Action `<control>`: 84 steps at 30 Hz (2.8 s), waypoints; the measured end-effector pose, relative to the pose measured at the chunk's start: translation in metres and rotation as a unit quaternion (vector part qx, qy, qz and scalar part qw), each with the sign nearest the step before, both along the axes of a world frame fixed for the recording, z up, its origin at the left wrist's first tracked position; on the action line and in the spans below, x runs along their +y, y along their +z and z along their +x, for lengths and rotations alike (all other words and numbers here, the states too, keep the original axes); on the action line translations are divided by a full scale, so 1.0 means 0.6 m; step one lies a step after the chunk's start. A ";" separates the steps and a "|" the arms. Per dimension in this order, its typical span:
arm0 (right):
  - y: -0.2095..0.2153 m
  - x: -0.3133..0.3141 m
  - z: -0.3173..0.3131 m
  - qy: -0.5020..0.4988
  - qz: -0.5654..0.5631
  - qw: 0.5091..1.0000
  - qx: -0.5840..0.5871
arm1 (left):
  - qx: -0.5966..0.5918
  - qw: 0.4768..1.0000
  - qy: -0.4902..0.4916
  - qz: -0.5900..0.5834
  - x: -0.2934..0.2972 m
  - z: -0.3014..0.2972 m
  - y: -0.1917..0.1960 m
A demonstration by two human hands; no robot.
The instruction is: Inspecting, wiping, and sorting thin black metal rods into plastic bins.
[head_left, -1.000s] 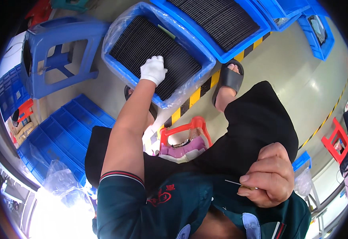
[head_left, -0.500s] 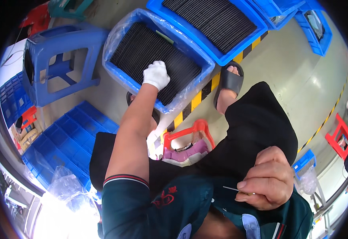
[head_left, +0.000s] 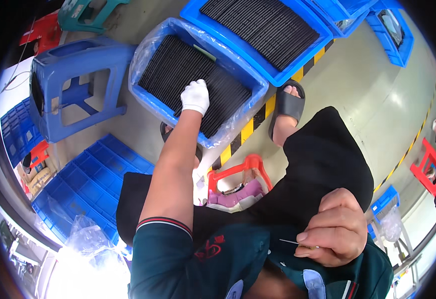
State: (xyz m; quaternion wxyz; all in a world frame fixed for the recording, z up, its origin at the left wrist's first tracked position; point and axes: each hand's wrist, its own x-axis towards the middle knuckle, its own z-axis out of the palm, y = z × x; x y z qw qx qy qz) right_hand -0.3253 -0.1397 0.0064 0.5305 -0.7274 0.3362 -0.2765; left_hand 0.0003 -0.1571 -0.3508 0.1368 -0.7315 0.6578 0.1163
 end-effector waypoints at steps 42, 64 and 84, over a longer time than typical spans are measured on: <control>-0.034 0.097 0.232 -0.227 0.218 0.881 -0.354 | 0.951 -0.017 0.243 -0.191 0.175 -0.035 0.572; 0.060 0.045 0.293 -0.115 0.144 0.919 -0.350 | 0.971 0.104 0.167 -0.139 0.211 0.008 0.647; 0.041 -0.054 0.343 0.059 0.249 0.960 -0.114 | 0.937 0.223 0.267 0.024 0.219 -0.035 0.590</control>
